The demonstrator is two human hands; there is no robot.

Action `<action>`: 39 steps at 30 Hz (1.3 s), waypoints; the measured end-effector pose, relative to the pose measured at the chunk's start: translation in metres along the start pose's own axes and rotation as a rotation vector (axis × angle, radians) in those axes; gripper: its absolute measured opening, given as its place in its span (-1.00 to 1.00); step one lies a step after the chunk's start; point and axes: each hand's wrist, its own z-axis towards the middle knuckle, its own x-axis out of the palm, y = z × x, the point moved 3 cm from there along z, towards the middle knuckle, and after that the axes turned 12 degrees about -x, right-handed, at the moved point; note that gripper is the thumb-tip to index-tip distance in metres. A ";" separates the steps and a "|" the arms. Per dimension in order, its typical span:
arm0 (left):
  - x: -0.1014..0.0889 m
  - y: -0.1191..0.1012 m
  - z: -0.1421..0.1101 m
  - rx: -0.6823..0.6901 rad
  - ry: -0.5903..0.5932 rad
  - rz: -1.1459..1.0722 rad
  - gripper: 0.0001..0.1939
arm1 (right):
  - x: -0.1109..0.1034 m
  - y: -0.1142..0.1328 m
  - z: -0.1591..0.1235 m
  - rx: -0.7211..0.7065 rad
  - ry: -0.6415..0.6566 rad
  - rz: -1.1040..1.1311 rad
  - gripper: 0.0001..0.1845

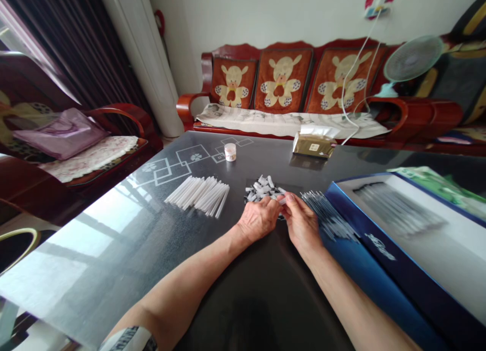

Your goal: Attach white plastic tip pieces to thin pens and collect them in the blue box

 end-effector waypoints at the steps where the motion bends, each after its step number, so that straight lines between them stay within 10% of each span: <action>1: -0.001 0.000 0.001 -0.012 0.029 -0.034 -0.69 | -0.001 0.000 0.002 0.004 0.008 -0.004 -0.67; 17: 0.002 0.007 0.006 -0.615 1.042 -1.479 -0.60 | -0.015 0.015 0.025 -0.061 0.058 0.087 -0.75; 23: -0.007 0.012 0.017 -0.478 0.611 -1.228 -0.56 | -0.035 0.011 0.021 -0.179 0.057 -0.141 -0.75; 30: -0.049 0.076 0.034 -0.533 0.057 0.026 -0.65 | -0.003 0.008 -0.019 -0.583 0.720 -0.722 -0.87; 39: -0.074 0.151 0.011 -0.760 0.145 0.527 -0.60 | -0.003 0.003 -0.015 -0.726 0.773 -0.801 -0.80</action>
